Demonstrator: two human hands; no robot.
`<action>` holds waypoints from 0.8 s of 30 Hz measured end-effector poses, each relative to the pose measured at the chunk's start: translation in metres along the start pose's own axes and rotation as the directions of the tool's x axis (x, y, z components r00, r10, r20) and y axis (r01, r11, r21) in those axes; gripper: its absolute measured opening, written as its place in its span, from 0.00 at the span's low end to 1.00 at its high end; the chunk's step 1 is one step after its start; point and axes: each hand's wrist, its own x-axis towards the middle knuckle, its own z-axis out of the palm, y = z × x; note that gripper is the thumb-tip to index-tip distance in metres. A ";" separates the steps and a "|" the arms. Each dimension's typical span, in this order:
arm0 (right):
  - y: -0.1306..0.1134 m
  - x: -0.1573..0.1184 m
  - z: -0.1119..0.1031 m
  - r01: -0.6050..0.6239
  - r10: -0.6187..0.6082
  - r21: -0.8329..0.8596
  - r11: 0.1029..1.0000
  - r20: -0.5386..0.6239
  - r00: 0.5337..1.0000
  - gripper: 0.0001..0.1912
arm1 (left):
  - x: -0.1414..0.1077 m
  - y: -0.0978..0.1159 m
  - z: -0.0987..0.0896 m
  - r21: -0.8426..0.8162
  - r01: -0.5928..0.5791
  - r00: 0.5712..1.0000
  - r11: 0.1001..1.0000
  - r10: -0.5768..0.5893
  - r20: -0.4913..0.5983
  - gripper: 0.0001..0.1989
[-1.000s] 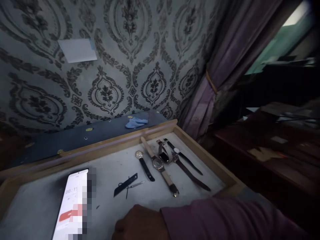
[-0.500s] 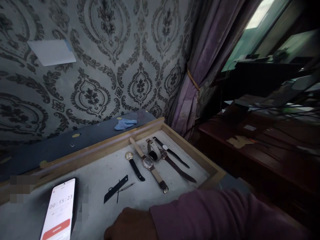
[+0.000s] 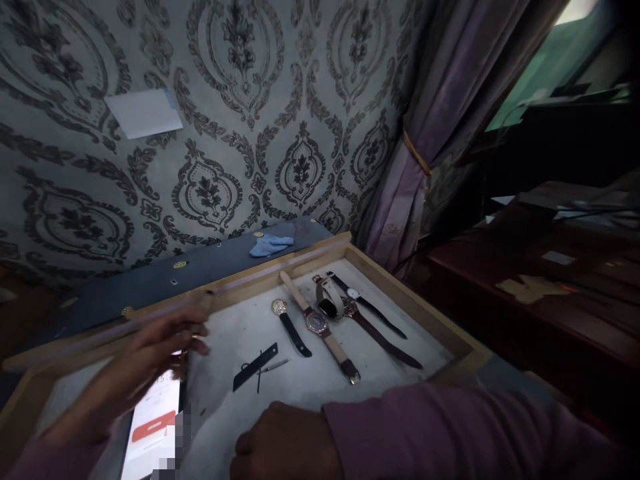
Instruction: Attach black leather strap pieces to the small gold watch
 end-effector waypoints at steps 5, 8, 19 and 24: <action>0.000 -0.002 -0.003 0.002 0.000 0.058 0.998 -0.046 0.999 0.08 | 0.023 0.007 0.065 0.229 -0.026 0.943 0.973 -0.052 0.329 0.21; 0.001 -0.002 -0.002 0.008 -0.002 0.070 0.998 -0.092 0.996 0.07 | 0.039 0.006 0.080 0.378 -0.190 0.933 0.906 0.047 0.357 0.21; 0.021 -0.023 -0.010 -0.244 0.231 0.022 0.969 -0.418 0.879 0.08 | -0.005 0.007 0.052 0.718 -0.465 0.876 0.518 0.386 0.289 0.15; 0.050 -0.042 -0.013 -0.638 0.579 0.082 0.765 -0.521 0.627 0.08 | -0.036 -0.012 0.007 0.822 -0.390 0.863 0.415 0.476 0.169 0.15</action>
